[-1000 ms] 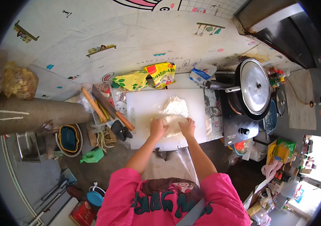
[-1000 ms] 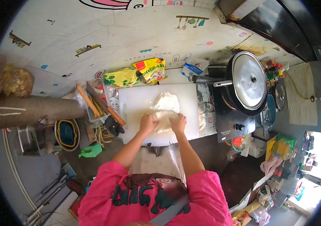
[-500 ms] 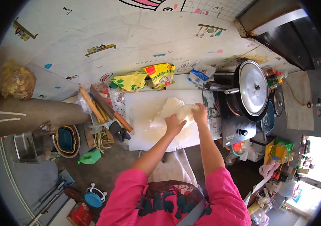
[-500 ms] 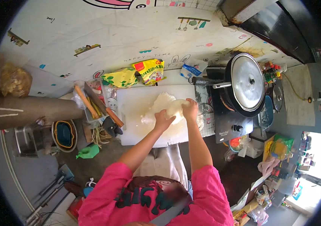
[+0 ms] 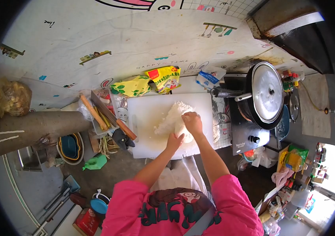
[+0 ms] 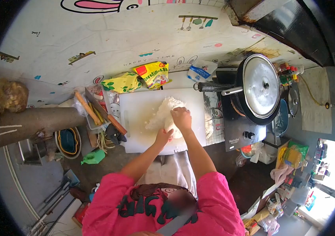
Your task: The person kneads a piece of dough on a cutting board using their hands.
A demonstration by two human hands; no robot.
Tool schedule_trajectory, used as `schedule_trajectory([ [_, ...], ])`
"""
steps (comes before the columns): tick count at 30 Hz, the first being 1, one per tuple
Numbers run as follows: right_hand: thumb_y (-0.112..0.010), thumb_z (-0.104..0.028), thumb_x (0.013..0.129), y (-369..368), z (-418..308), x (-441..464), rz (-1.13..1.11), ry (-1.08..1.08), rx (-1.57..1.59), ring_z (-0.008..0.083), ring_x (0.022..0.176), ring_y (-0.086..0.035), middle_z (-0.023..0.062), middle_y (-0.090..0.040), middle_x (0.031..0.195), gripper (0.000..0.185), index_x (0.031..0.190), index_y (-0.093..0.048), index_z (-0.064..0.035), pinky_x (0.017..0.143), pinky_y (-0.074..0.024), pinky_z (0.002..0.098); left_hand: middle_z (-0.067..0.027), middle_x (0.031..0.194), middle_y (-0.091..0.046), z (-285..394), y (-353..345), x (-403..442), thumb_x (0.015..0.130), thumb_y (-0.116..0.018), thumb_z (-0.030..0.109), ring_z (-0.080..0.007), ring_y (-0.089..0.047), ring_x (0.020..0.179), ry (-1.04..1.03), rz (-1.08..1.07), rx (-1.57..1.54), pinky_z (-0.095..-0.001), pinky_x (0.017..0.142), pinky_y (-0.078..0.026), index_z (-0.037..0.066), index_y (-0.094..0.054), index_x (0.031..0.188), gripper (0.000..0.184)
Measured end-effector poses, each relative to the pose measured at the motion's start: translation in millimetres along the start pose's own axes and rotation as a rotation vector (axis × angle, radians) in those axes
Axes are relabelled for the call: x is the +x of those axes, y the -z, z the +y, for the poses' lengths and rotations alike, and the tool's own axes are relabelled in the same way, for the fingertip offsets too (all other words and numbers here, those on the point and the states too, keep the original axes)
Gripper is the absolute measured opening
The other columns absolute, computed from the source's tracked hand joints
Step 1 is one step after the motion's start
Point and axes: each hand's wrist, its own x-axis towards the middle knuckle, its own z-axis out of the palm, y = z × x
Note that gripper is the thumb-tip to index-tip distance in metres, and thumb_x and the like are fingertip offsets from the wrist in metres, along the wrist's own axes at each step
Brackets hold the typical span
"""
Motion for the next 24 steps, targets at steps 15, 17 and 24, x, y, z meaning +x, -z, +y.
schedule_trajectory([
  [15,-0.068,-0.038,0.074,-34,-15,-62,0.076,0.282,-0.302,0.0273,0.092,-0.050,0.0069,-0.053,0.093,0.031,0.088,-0.060,-0.0110,0.080,-0.0361,0.0428,-0.0187,0.091,-0.062,6,33,-45,0.075,-0.074,0.026,-0.0328,-0.062,0.080,-0.317,0.096,0.511,-0.0397,0.066,-0.048,0.004,-0.049,0.107,0.046],
  [17,-0.067,-0.037,0.075,-36,-13,-47,0.080,0.331,-0.311,0.0260,0.092,-0.051,0.0062,-0.055,0.093,0.029,0.085,-0.062,-0.0110,0.081,-0.0359,0.0431,-0.0185,0.088,-0.062,12,33,-45,0.076,-0.073,0.026,-0.0336,-0.062,0.079,-0.280,0.107,0.506,-0.0403,0.065,-0.048,0.004,-0.048,0.107,0.045],
  [24,-0.064,-0.023,0.077,-53,-6,-17,0.150,0.329,-0.209,0.0249,0.089,-0.054,0.0024,-0.059,0.088,0.013,0.077,-0.062,-0.0104,0.082,-0.0362,0.0432,-0.0134,0.075,-0.060,8,34,-44,0.077,-0.073,0.022,-0.0299,-0.061,0.068,-0.217,0.147,0.480,-0.0385,0.059,-0.046,0.002,-0.047,0.100,0.040],
])
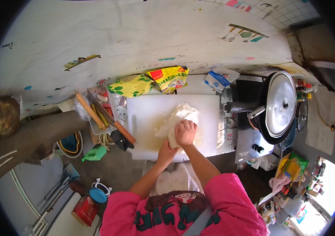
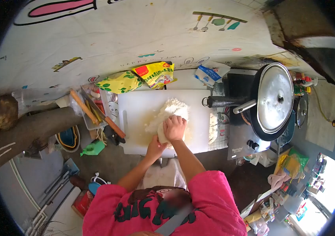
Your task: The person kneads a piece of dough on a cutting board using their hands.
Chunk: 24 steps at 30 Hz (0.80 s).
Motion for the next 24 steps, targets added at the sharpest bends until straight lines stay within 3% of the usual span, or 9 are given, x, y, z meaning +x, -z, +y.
schedule_trajectory([
  [3,-0.060,-0.018,0.079,-7,0,8,0.043,-0.087,-0.006,0.0257,0.090,-0.054,0.0034,-0.060,0.091,0.007,0.082,-0.062,-0.0117,0.082,-0.0376,0.0404,-0.0123,0.072,-0.059,-5,-4,-1,0.079,-0.072,0.020,-0.0281,-0.060,0.066,0.041,-0.005,0.015,-0.0376,0.059,-0.047,0.001,-0.045,0.100,0.038],
  [4,-0.058,-0.017,0.082,-17,3,1,0.108,-0.028,-0.204,0.0252,0.089,-0.054,0.0026,-0.061,0.091,0.007,0.084,-0.062,-0.0122,0.081,-0.0382,0.0393,-0.0120,0.072,-0.058,-8,-4,-2,0.080,-0.071,0.019,-0.0276,-0.060,0.065,0.053,-0.013,0.016,-0.0373,0.059,-0.047,0.001,-0.045,0.100,0.038],
  [7,-0.057,-0.019,0.083,-10,-5,12,0.034,-0.186,-0.102,0.0251,0.089,-0.055,0.0020,-0.061,0.090,0.008,0.082,-0.062,-0.0127,0.082,-0.0384,0.0397,-0.0132,0.077,-0.060,-11,-9,-2,0.081,-0.070,0.016,-0.0248,-0.061,0.072,0.092,-0.002,-0.142,-0.0358,0.064,-0.049,-0.001,-0.044,0.104,0.038],
  [10,-0.054,-0.022,0.086,-43,14,-6,0.146,-0.112,-0.317,0.0250,0.090,-0.055,0.0022,-0.061,0.089,0.014,0.082,-0.064,-0.0131,0.081,-0.0388,0.0401,-0.0163,0.088,-0.061,-58,-36,6,0.081,-0.070,0.016,-0.0235,-0.062,0.083,0.120,0.021,-0.361,-0.0344,0.072,-0.049,-0.003,-0.042,0.109,0.043],
  [12,-0.052,-0.024,0.089,-69,33,-18,0.187,-0.064,-0.469,0.0253,0.090,-0.055,0.0023,-0.061,0.090,0.018,0.083,-0.065,-0.0133,0.081,-0.0391,0.0405,-0.0169,0.094,-0.060,-27,-25,3,0.080,-0.070,0.015,-0.0235,-0.061,0.087,0.045,-0.003,-0.317,-0.0341,0.076,-0.048,-0.004,-0.043,0.113,0.046],
  [18,-0.046,-0.030,0.094,-22,36,-33,0.141,-0.235,-0.044,0.0279,0.090,-0.056,0.0039,-0.061,0.089,0.029,0.084,-0.069,-0.0145,0.080,-0.0395,0.0422,-0.0166,0.100,-0.060,-36,-19,28,0.077,-0.073,0.014,-0.0253,-0.060,0.090,0.003,-0.032,-0.267,-0.0337,0.080,-0.047,-0.003,-0.049,0.115,0.048],
  [20,-0.052,-0.029,0.091,11,23,-38,0.181,-0.175,0.059,0.0293,0.082,-0.055,0.0084,-0.059,0.081,0.029,0.074,-0.065,-0.0100,0.074,-0.0395,0.0432,-0.0189,0.103,-0.059,-17,-9,26,0.075,-0.075,0.015,-0.0300,-0.058,0.097,-0.062,-0.034,-0.299,-0.0362,0.083,-0.046,-0.001,-0.050,0.115,0.050],
  [23,-0.062,-0.029,0.084,37,4,-51,-0.022,-0.213,0.041,0.0299,0.072,-0.053,0.0112,-0.055,0.071,0.034,0.060,-0.054,-0.0060,0.066,-0.0378,0.0436,-0.0208,0.106,-0.056,-11,-2,22,0.073,-0.074,0.014,-0.0354,-0.053,0.103,-0.354,-0.048,0.080,-0.0396,0.087,-0.044,0.000,-0.049,0.117,0.053],
  [24,-0.069,-0.027,0.075,40,-8,-55,0.095,-0.136,0.043,0.0304,0.066,-0.051,0.0120,-0.051,0.064,0.040,0.053,-0.044,-0.0049,0.060,-0.0356,0.0437,-0.0212,0.107,-0.054,-7,0,17,0.072,-0.074,0.013,-0.0369,-0.052,0.103,-0.375,-0.018,0.080,-0.0406,0.088,-0.043,0.000,-0.049,0.118,0.053],
])
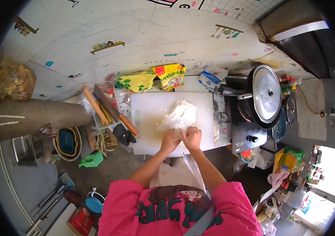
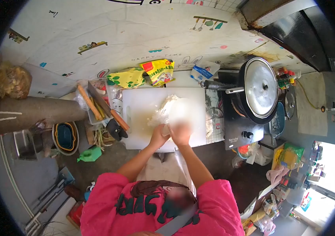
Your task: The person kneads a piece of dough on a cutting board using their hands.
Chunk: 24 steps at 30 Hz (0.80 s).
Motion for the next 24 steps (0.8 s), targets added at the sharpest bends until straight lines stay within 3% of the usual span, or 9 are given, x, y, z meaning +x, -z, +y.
schedule_trajectory([
  [3,-0.071,-0.025,0.067,0,-11,-19,-0.004,0.025,0.026,0.0293,0.070,-0.050,0.0091,-0.051,0.070,0.032,0.056,-0.046,-0.0085,0.062,-0.0356,0.0438,-0.0220,0.109,-0.050,7,0,-11,0.072,-0.073,0.011,-0.0404,-0.049,0.104,-0.051,0.085,0.022,-0.0426,0.090,-0.042,0.000,-0.047,0.119,0.055],
  [8,-0.071,-0.029,0.069,-23,-13,-13,0.045,0.089,-0.151,0.0270,0.085,-0.053,0.0077,-0.056,0.091,0.025,0.075,-0.054,-0.0116,0.074,-0.0382,0.0409,-0.0226,0.113,-0.047,-9,-2,-9,0.074,-0.070,0.010,-0.0418,-0.050,0.103,-0.061,0.084,0.092,-0.0429,0.088,-0.044,0.000,-0.045,0.123,0.056],
  [11,-0.069,-0.030,0.071,-31,-12,2,-0.067,0.100,-0.202,0.0268,0.094,-0.053,0.0068,-0.058,0.100,0.028,0.089,-0.059,-0.0108,0.082,-0.0384,0.0402,-0.0229,0.119,-0.043,19,12,-8,0.075,-0.068,0.008,-0.0412,-0.050,0.103,0.182,-0.001,0.095,-0.0435,0.086,-0.045,0.000,-0.044,0.126,0.057],
  [15,-0.064,-0.026,0.079,-41,-5,17,-0.172,0.132,-0.166,0.0264,0.098,-0.053,0.0081,-0.058,0.103,0.031,0.103,-0.060,-0.0076,0.086,-0.0387,0.0415,-0.0218,0.123,-0.040,24,9,-5,0.078,-0.065,0.008,-0.0400,-0.051,0.104,0.198,0.005,0.060,-0.0443,0.085,-0.046,0.002,-0.042,0.130,0.057],
  [18,-0.059,-0.028,0.086,-86,35,-1,-0.178,0.197,-0.040,0.0285,0.096,-0.054,0.0106,-0.059,0.101,0.027,0.103,-0.059,-0.0073,0.081,-0.0415,0.0461,-0.0207,0.121,-0.038,21,6,1,0.078,-0.065,0.005,-0.0383,-0.051,0.103,0.108,-0.008,0.099,-0.0423,0.082,-0.048,0.004,-0.041,0.129,0.056],
  [20,-0.059,-0.031,0.084,-100,48,-6,-0.167,0.232,-0.001,0.0293,0.094,-0.054,0.0104,-0.059,0.101,0.028,0.101,-0.060,-0.0095,0.080,-0.0415,0.0466,-0.0191,0.116,-0.036,22,7,6,0.076,-0.066,-0.001,-0.0347,-0.050,0.099,0.058,-0.016,0.134,-0.0384,0.076,-0.051,0.004,-0.038,0.126,0.058],
  [23,-0.059,-0.036,0.080,-87,39,14,-0.140,0.215,-0.055,0.0305,0.093,-0.054,0.0102,-0.058,0.101,0.030,0.098,-0.062,-0.0129,0.080,-0.0413,0.0474,-0.0187,0.118,-0.036,38,14,16,0.077,-0.066,-0.001,-0.0361,-0.051,0.101,0.335,-0.138,0.091,-0.0403,0.074,-0.052,0.004,-0.038,0.126,0.056],
  [24,-0.058,-0.038,0.079,-76,31,27,-0.129,0.193,-0.090,0.0309,0.092,-0.053,0.0101,-0.058,0.101,0.030,0.097,-0.062,-0.0140,0.080,-0.0413,0.0476,-0.0198,0.120,-0.036,37,13,17,0.079,-0.065,0.003,-0.0376,-0.052,0.100,0.318,-0.118,0.114,-0.0420,0.074,-0.052,0.003,-0.041,0.124,0.051],
])
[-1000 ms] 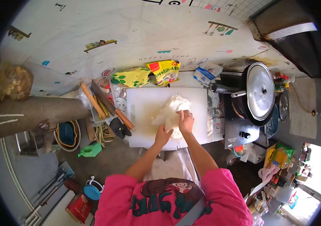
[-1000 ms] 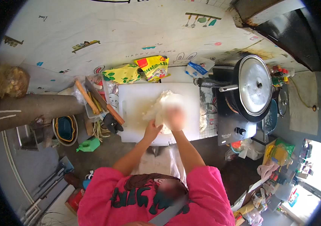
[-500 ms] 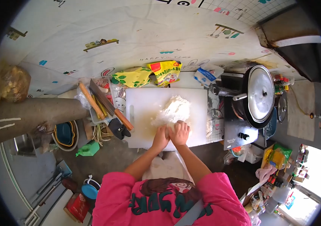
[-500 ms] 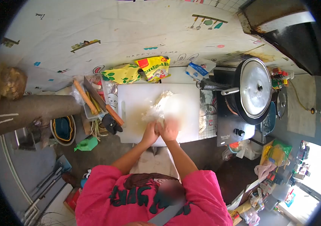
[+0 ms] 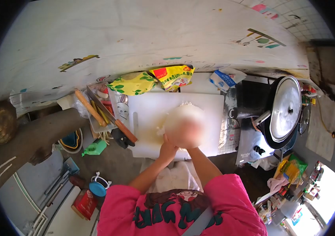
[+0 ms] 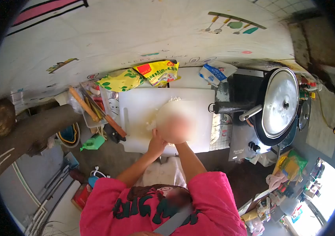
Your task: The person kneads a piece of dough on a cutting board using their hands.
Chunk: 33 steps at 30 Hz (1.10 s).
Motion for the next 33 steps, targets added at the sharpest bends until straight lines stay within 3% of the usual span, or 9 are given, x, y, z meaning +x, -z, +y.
schedule_trajectory([
  [5,-0.059,-0.043,0.076,25,-7,32,-0.005,-0.102,-0.057,0.0321,0.091,-0.053,0.0103,-0.058,0.100,0.033,0.095,-0.064,-0.0169,0.080,-0.0411,0.0485,-0.0230,0.124,-0.034,-15,-5,4,0.082,-0.063,0.010,-0.0425,-0.056,0.092,-0.289,0.016,0.270,-0.0459,0.072,-0.051,0.002,-0.038,0.125,0.050],
  [8,-0.059,-0.044,0.077,11,-1,30,0.015,-0.134,-0.130,0.0328,0.093,-0.053,0.0106,-0.058,0.102,0.036,0.097,-0.063,-0.0142,0.081,-0.0405,0.0496,-0.0248,0.128,-0.032,-6,-7,-3,0.081,-0.061,0.007,-0.0447,-0.053,0.098,0.014,-0.004,0.050,-0.0465,0.074,-0.051,0.002,-0.029,0.133,0.061],
  [11,-0.044,-0.023,0.091,44,-18,40,-0.287,-0.250,-0.042,0.0342,0.111,-0.048,0.0168,-0.054,0.119,0.032,0.117,-0.056,-0.0082,0.094,-0.0370,0.0486,-0.0258,0.133,-0.029,4,-8,-19,0.082,-0.056,0.003,-0.0464,-0.050,0.105,0.017,0.028,0.008,-0.0470,0.079,-0.050,0.001,-0.020,0.138,0.067],
  [17,-0.063,-0.035,0.084,-22,25,-8,0.436,0.306,-1.053,0.0275,0.086,-0.057,0.0116,-0.060,0.096,0.033,0.099,-0.060,-0.0055,0.074,-0.0442,0.0444,-0.0271,0.127,-0.034,-37,-22,-13,0.081,-0.055,0.002,-0.0460,-0.046,0.109,-0.231,0.109,-0.001,-0.0460,0.087,-0.045,0.000,-0.020,0.141,0.070],
  [20,-0.064,-0.042,0.082,8,13,-12,0.339,0.206,-0.283,0.0294,0.078,-0.058,0.0140,-0.060,0.090,0.041,0.094,-0.062,-0.0031,0.070,-0.0454,0.0440,-0.0257,0.120,-0.040,-30,-19,-16,0.080,-0.055,0.002,-0.0442,-0.046,0.107,-0.261,0.109,-0.056,-0.0459,0.087,-0.044,0.000,-0.026,0.138,0.065],
  [23,-0.064,-0.044,0.082,37,0,-23,-0.019,-0.038,-0.069,0.0297,0.079,-0.057,0.0146,-0.060,0.088,0.042,0.092,-0.063,-0.0026,0.072,-0.0451,0.0453,-0.0249,0.125,-0.041,-12,3,-32,0.079,-0.058,0.003,-0.0418,-0.044,0.113,-0.273,0.019,-0.063,-0.0432,0.093,-0.042,-0.003,-0.031,0.136,0.063],
  [27,-0.067,-0.036,0.079,67,-20,-38,-0.021,0.133,0.052,0.0336,0.083,-0.056,0.0139,-0.061,0.081,0.034,0.069,-0.064,-0.0032,0.074,-0.0440,0.0472,-0.0214,0.119,-0.044,-10,-1,-62,0.075,-0.059,0.003,-0.0400,-0.046,0.110,-0.493,0.090,0.286,-0.0445,0.088,-0.045,0.000,-0.048,0.118,0.045],
  [28,-0.068,-0.030,0.077,70,-26,-38,0.081,0.172,0.142,0.0331,0.078,-0.057,0.0123,-0.061,0.076,0.031,0.060,-0.061,-0.0046,0.069,-0.0449,0.0463,-0.0206,0.127,-0.042,-15,-3,-65,0.072,-0.062,0.007,-0.0385,-0.045,0.116,-0.452,0.007,0.366,-0.0423,0.088,-0.046,0.000,-0.051,0.118,0.048],
  [33,-0.067,-0.031,0.076,50,-20,-54,0.015,0.157,-0.004,0.0297,0.067,-0.058,0.0086,-0.061,0.072,0.026,0.068,-0.059,-0.0078,0.059,-0.0449,0.0440,-0.0200,0.140,-0.035,-29,-10,-75,0.071,-0.067,0.018,-0.0372,-0.036,0.128,-0.459,-0.032,0.520,-0.0448,0.095,-0.041,-0.003,-0.042,0.130,0.067],
])
